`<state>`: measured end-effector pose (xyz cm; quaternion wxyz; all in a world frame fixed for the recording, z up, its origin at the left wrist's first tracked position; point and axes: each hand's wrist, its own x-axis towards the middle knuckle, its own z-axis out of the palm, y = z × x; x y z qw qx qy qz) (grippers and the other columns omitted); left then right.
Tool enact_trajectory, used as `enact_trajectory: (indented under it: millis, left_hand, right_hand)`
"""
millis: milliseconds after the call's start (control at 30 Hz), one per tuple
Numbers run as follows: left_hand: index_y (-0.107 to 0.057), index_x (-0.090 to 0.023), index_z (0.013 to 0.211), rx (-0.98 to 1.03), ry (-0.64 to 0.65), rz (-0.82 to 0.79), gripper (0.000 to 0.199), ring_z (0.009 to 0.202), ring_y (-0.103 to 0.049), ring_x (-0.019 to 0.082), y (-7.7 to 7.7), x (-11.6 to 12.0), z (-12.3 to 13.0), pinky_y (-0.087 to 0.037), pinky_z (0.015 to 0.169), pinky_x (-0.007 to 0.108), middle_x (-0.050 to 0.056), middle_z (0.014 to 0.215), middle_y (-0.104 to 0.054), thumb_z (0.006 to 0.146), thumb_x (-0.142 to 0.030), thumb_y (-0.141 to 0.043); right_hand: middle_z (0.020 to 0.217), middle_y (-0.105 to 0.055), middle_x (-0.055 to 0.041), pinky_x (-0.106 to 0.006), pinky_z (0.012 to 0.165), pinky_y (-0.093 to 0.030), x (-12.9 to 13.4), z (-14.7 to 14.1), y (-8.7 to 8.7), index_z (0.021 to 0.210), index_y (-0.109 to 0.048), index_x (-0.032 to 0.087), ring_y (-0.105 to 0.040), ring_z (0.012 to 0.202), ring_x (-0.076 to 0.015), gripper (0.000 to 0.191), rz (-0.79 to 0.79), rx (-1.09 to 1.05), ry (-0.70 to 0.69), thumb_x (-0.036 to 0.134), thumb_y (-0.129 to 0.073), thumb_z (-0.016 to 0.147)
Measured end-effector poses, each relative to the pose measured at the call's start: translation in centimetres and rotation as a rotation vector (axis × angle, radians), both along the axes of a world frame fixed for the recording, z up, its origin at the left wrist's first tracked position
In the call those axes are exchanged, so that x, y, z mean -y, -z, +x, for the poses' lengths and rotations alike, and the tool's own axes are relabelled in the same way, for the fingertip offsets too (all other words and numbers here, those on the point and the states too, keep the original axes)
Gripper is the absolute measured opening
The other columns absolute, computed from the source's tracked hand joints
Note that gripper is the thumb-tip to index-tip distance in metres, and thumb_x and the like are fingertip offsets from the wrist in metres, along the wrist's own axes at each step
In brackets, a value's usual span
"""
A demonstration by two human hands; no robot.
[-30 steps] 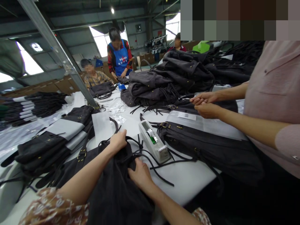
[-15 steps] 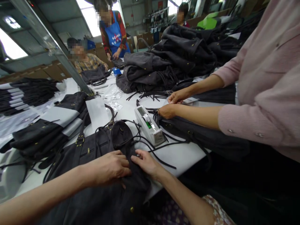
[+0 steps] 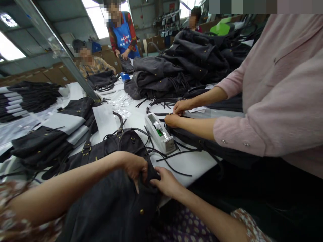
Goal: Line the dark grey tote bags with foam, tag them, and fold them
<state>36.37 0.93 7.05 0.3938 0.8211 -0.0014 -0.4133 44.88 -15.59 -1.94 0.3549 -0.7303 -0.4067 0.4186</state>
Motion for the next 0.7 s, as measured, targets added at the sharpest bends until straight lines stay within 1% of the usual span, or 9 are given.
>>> enact_trajectory:
  millis: [100,200,300,433,500,533,600,633,700]
  left_hand:
    - [-0.073,-0.021,0.068,-0.089,0.010,0.051,0.019,0.055,-0.054,0.014,2.8,-0.6,3.2,-0.044,0.055,0.022,-0.006,0.059,-0.068,0.053,-0.022,-0.083]
    - [-0.072,-0.019,0.069,-0.038,0.020,0.066,0.023,0.060,-0.056,0.014,3.8,-0.7,4.4,-0.045,0.060,0.022,-0.004,0.062,-0.068,0.052,-0.028,-0.085]
    - [-0.073,-0.019,0.074,0.126,0.057,0.177,0.031,0.063,-0.058,0.016,2.5,-0.9,3.5,-0.045,0.062,0.023,0.000,0.068,-0.070,0.054,-0.038,-0.085]
    - [-0.070,-0.025,0.103,0.313,-0.102,0.279,0.052,0.092,-0.064,0.023,-1.0,-4.0,1.0,-0.046,0.081,0.026,0.004,0.101,-0.071,0.060,-0.053,-0.079]
    - [-0.065,-0.031,0.113,0.372,-0.177,0.342,0.063,0.119,-0.053,0.027,-1.8,-6.4,0.0,-0.035,0.102,0.032,0.003,0.118,-0.065,0.057,-0.055,-0.080]
    - [-0.064,-0.033,0.115,0.383,-0.189,0.364,0.063,0.128,-0.044,0.028,-1.8,-7.5,-0.4,-0.026,0.109,0.036,0.002,0.122,-0.063,0.058,-0.055,-0.080]
    - [-0.066,-0.035,0.108,0.374,-0.180,0.356,0.050,0.136,-0.033,0.028,-0.8,-9.4,-0.9,-0.014,0.113,0.041,0.000,0.121,-0.064,0.064,-0.055,-0.076]
    - [-0.069,-0.034,0.100,0.366,-0.189,0.332,0.039,0.135,-0.035,0.027,0.1,-10.0,-0.9,-0.013,0.113,0.040,0.000,0.115,-0.067,0.068,-0.055,-0.072]
    - [-0.071,-0.027,0.076,0.399,-0.366,0.348,0.029,0.120,-0.051,0.026,2.0,-10.9,-0.6,-0.023,0.109,0.036,0.002,0.090,-0.071,0.071,-0.055,-0.069]
  right_hand:
    - [0.102,-0.069,-0.0090,-0.034,0.086,-0.045,1.5,0.3,-1.4,0.110,-0.062,0.016,-0.062,0.098,-0.0222,0.030,0.087,0.034,0.082,0.029,-0.048,0.087]
    - [0.112,-0.066,-0.0096,-0.033,0.092,-0.043,3.2,-0.9,-3.3,0.107,-0.064,0.017,-0.059,0.106,-0.0220,0.038,0.209,0.058,0.080,0.043,-0.040,0.093]
    - [0.120,-0.062,-0.0129,-0.037,0.099,-0.039,4.0,-2.8,-4.3,0.102,-0.066,0.015,-0.053,0.115,-0.0272,0.042,0.224,0.210,0.102,0.052,-0.055,0.083]
    - [0.080,-0.067,-0.0089,-0.042,0.091,-0.041,4.0,-3.9,-4.2,0.073,-0.067,0.018,-0.060,0.090,-0.0262,0.025,0.107,0.371,0.161,0.040,-0.057,0.081]
    - [0.087,-0.068,-0.0078,-0.037,0.088,-0.043,4.0,-3.6,-4.0,0.086,-0.068,0.019,-0.061,0.090,-0.0234,0.017,0.114,0.339,0.155,0.026,-0.055,0.078]
    - [0.097,-0.068,-0.0080,-0.034,0.087,-0.044,4.0,-3.4,-3.9,0.100,-0.066,0.018,-0.061,0.094,-0.0226,0.027,0.131,0.320,0.161,0.020,-0.054,0.076]
    - [0.107,-0.067,-0.0075,-0.031,0.087,-0.044,4.2,-3.0,-3.7,0.113,-0.059,0.018,-0.060,0.099,-0.0208,0.040,0.169,0.328,0.155,0.015,-0.052,0.074]
    - [0.102,-0.068,-0.0069,-0.031,0.084,-0.044,4.4,-2.9,-3.5,0.108,-0.060,0.019,-0.061,0.095,-0.0204,0.033,0.184,0.369,0.132,0.017,-0.051,0.077]
    - [0.081,-0.067,-0.0049,-0.032,0.073,-0.043,4.8,-3.0,-2.7,0.083,-0.060,0.021,-0.061,0.078,-0.0200,0.012,0.230,0.508,0.064,0.023,-0.048,0.084]
